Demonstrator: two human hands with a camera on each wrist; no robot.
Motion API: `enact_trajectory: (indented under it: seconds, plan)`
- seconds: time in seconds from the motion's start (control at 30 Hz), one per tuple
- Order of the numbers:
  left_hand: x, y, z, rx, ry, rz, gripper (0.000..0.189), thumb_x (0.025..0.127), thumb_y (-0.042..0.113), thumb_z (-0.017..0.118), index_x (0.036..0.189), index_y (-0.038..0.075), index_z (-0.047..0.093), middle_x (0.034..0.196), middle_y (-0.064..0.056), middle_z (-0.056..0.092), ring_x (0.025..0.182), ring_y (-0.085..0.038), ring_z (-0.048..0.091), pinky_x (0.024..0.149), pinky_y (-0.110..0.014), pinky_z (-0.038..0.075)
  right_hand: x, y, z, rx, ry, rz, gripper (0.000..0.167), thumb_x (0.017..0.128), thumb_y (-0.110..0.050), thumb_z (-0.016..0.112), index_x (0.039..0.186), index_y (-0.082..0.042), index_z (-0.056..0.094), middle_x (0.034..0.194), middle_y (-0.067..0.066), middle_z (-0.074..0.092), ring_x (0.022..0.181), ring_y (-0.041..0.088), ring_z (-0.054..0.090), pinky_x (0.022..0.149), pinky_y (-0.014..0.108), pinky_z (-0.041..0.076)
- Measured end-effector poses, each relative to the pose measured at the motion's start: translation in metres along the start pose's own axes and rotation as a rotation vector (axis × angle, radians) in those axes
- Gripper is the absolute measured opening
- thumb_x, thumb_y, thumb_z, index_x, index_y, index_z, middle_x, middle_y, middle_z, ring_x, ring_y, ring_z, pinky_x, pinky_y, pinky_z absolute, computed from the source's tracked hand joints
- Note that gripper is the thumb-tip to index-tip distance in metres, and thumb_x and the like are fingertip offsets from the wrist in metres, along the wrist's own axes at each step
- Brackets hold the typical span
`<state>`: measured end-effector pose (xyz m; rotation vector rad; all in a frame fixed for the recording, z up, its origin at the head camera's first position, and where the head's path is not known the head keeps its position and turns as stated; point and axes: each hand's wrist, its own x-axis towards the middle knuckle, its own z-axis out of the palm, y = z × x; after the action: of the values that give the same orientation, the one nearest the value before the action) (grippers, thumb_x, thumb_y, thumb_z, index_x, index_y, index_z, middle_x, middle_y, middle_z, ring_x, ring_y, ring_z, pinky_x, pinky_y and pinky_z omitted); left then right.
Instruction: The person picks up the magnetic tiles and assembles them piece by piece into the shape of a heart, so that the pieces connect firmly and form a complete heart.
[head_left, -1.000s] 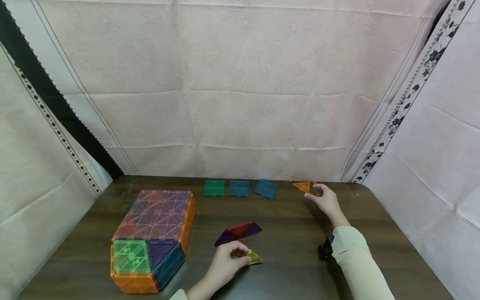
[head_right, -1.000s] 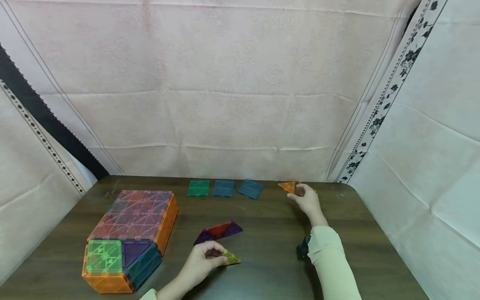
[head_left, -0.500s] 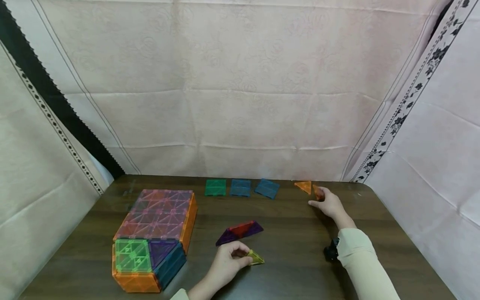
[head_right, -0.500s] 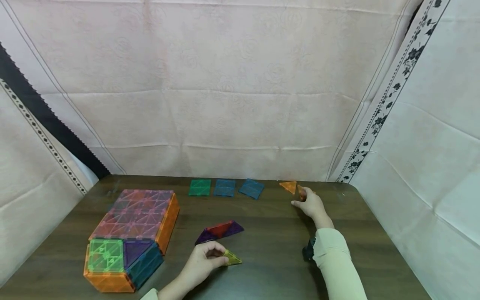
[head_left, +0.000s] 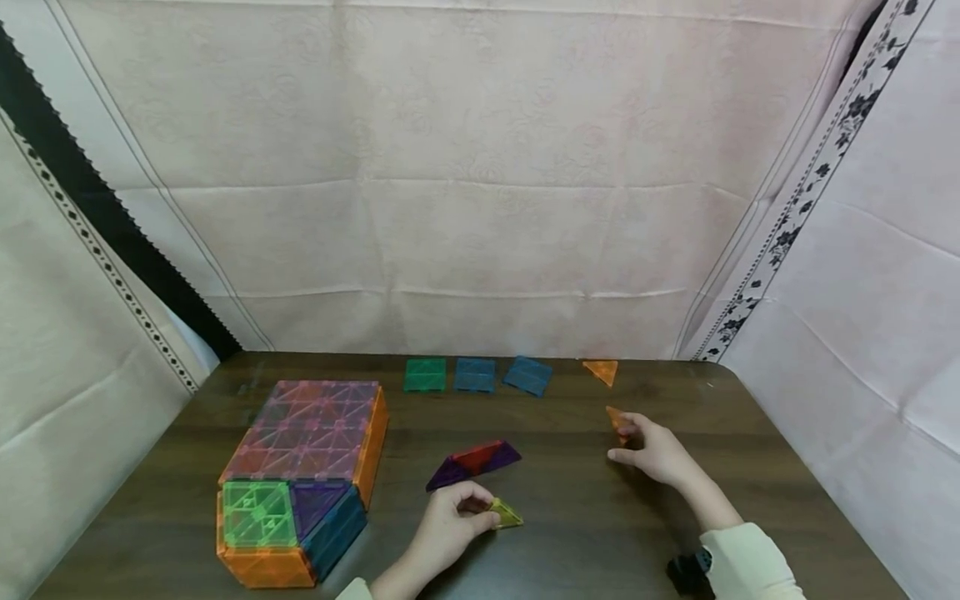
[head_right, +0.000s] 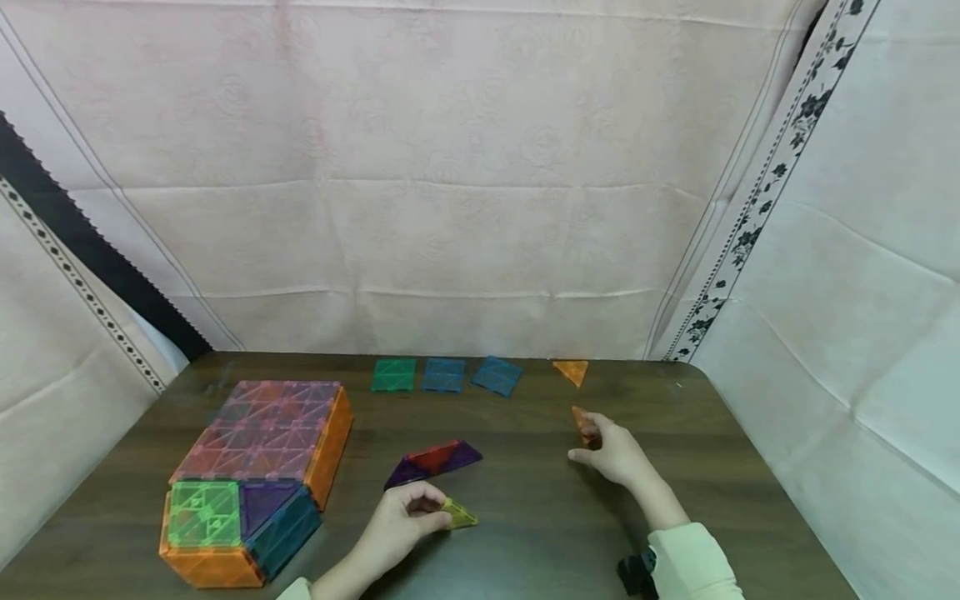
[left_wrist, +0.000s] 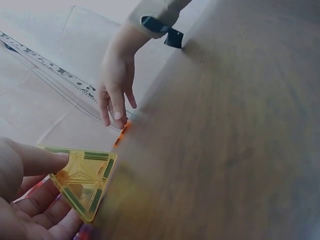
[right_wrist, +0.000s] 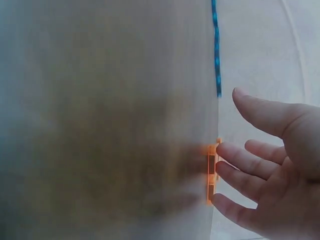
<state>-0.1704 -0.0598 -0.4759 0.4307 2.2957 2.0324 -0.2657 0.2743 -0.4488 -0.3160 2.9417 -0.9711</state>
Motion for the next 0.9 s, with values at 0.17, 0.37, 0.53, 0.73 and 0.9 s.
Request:
enact_trajectory:
  seconds: [0.17,0.37,0.53,0.73,0.9]
  plan:
    - [0.0,0.0,0.0,0.01,0.001,-0.001,0.013,0.078,-0.003,0.075,0.088,-0.005,0.068,0.086,-0.015,0.069,0.073,-0.007,0.061,0.067,-0.019,0.051,-0.003,-0.002,0.0,0.007,0.03,-0.006,0.066,0.084,-0.023,0.076,0.134,0.007,0.046,0.12,0.023,0.062,0.113,0.042,0.056,0.091,0.056,0.045]
    - [0.0,-0.001,0.0,0.011,-0.005,-0.006,0.013,0.078,-0.003,0.075,0.089,-0.004,0.068,0.087,-0.015,0.069,0.074,-0.008,0.061,0.068,-0.019,0.051,0.014,0.013,-0.01,0.049,0.035,-0.002,0.069,0.083,-0.021,0.077,0.138,0.005,0.044,0.134,0.028,0.052,0.122,0.045,0.049,0.096,0.057,0.041]
    - [0.0,-0.002,0.001,0.009,-0.006,-0.009,0.013,0.078,-0.003,0.074,0.089,-0.005,0.068,0.087,-0.015,0.069,0.074,-0.007,0.061,0.068,-0.019,0.051,0.028,0.03,-0.014,0.056,-0.039,-0.029,0.077,0.078,-0.022,0.081,0.138,0.008,0.043,0.135,0.031,0.049,0.124,0.046,0.046,0.099,0.057,0.039]
    - [0.0,-0.001,0.0,0.012,-0.008,-0.025,0.012,0.079,-0.002,0.074,0.089,-0.004,0.068,0.088,-0.014,0.069,0.075,-0.009,0.061,0.067,-0.019,0.05,0.034,0.033,-0.014,0.015,-0.078,-0.058,0.072,0.075,-0.02,0.083,0.131,0.01,0.049,0.123,0.029,0.056,0.114,0.045,0.052,0.094,0.057,0.042]
    - [0.0,0.001,0.0,0.023,-0.012,-0.028,0.012,0.079,-0.001,0.075,0.089,-0.004,0.068,0.088,-0.015,0.07,0.075,-0.009,0.062,0.068,-0.02,0.05,0.034,0.028,-0.008,-0.019,-0.062,-0.094,0.071,0.071,-0.018,0.086,0.127,0.011,0.054,0.116,0.025,0.054,0.104,0.037,0.053,0.093,0.055,0.042]
